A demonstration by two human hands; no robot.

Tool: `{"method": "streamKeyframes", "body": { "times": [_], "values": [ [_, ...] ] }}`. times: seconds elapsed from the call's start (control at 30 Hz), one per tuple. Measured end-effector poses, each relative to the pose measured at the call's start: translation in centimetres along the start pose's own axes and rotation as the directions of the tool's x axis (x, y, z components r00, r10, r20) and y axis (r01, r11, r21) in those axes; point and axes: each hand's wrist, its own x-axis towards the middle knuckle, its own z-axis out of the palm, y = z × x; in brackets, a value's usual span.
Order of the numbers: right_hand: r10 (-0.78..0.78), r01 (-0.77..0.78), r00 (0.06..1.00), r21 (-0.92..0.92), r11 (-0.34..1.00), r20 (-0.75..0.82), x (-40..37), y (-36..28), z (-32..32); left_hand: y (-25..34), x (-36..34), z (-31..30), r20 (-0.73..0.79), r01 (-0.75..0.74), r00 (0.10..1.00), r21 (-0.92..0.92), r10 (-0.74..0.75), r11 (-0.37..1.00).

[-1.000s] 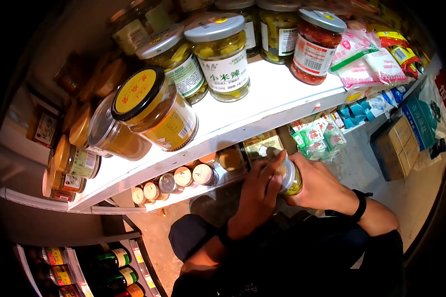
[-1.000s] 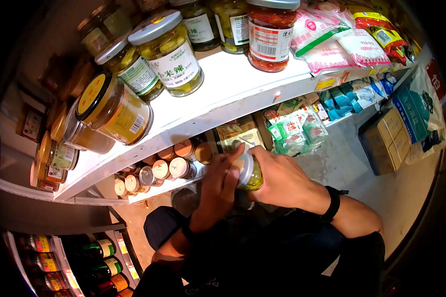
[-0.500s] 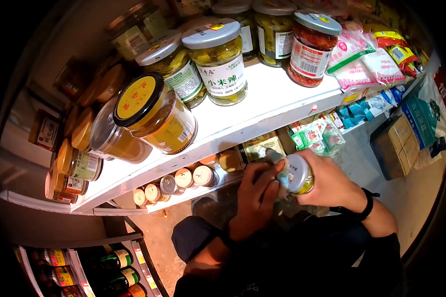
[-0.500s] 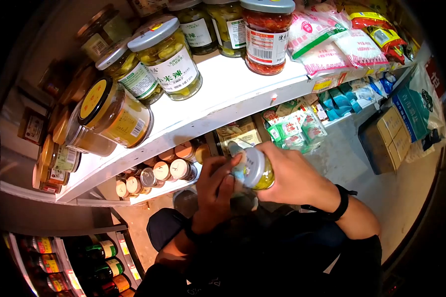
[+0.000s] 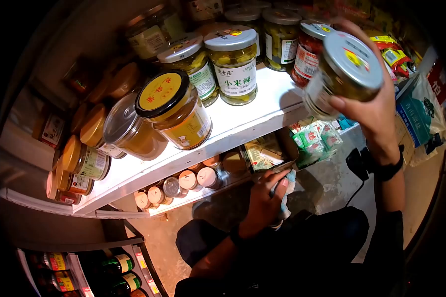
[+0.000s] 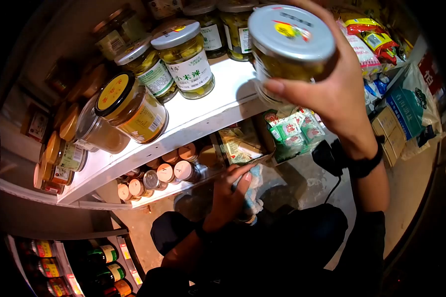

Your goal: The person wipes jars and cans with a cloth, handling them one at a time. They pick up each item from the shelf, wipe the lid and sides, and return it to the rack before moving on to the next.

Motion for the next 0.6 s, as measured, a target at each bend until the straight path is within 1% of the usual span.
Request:
{"method": "streamKeyframes", "body": {
  "times": [0.03, 0.07, 0.1, 0.17, 0.23, 0.3, 0.4, 0.43, 0.47, 0.5, 0.57, 0.6],
  "values": [
    [-0.132, 0.129, 0.991, -0.083, 0.988, -0.031, 0.8, 0.1, 0.7, 0.0, 0.0, 0.0, 0.009, 0.044, 0.999, -0.032, -0.044, 0.999],
    [-0.129, 0.129, 0.991, -0.037, 0.991, -0.016, 1.2, 0.2, 1.4, 0.1, -0.1, 0.0, 0.02, 0.091, 0.996, -0.063, -0.09, 0.994],
    [-0.126, 0.126, 0.992, 0.011, 0.992, -0.001, 1.5, 0.5, 1.9, 0.0, -0.2, 0.0, 0.014, 0.091, 0.996, -0.065, -0.09, 0.994],
    [-0.105, 0.106, 0.994, -0.021, 0.994, 0.03, 2.2, 1.0, 2.3, -0.3, -0.3, 0.2, 0.01, 0.06, 0.998, -0.1, -0.059, 0.993],
    [-0.081, 0.084, 0.995, -0.053, 0.995, 0.059, 2.3, 1.4, 2.9, -0.3, -0.5, 0.3, 0.013, 0.068, 0.998, -0.112, -0.066, 0.991],
    [-0.136, 0.139, 0.989, -0.055, 0.989, 0.055, 2.5, 1.8, 4.0, -0.2, -0.4, 0.3, 0.016, 0.069, 0.998, -0.125, -0.067, 0.99],
    [-0.144, 0.147, 0.987, -0.036, 0.989, 0.067, 2.7, 2.0, 5.1, 0.1, -0.2, 0.3, 0.026, 0.067, 0.998, -0.135, -0.064, 0.989],
    [-0.149, 0.151, 0.986, -0.023, 0.988, 0.071, 2.7, 2.2, 5.3, 0.0, -0.2, 0.3, 0.02, 0.043, 0.999, -0.138, -0.041, 0.99],
    [-0.208, 0.213, 0.973, -0.049, 0.976, 0.102, 3.1, 2.7, 5.2, 0.0, -0.1, 0.3, 0.014, 0.021, 1.0, -0.141, -0.019, 0.99],
    [-0.209, 0.215, 0.972, -0.051, 0.975, 0.104, 3.2, 3.0, 5.4, 0.0, -0.1, 0.3, 0.013, 0.019, 1.0, -0.143, -0.017, 0.99],
    [-0.22, 0.221, 0.975, -0.03, 0.975, 0.041, 3.5, 3.4, 6.0, 0.0, 0.0, 0.2, 0.016, 0.033, 0.999, -0.152, -0.031, 0.988],
    [-0.222, 0.223, 0.974, -0.031, 0.974, 0.046, 3.5, 3.6, 6.3, 0.0, 0.0, 0.1, 0.012, 0.031, 0.999, -0.156, -0.03, 0.987]
  ]
}}
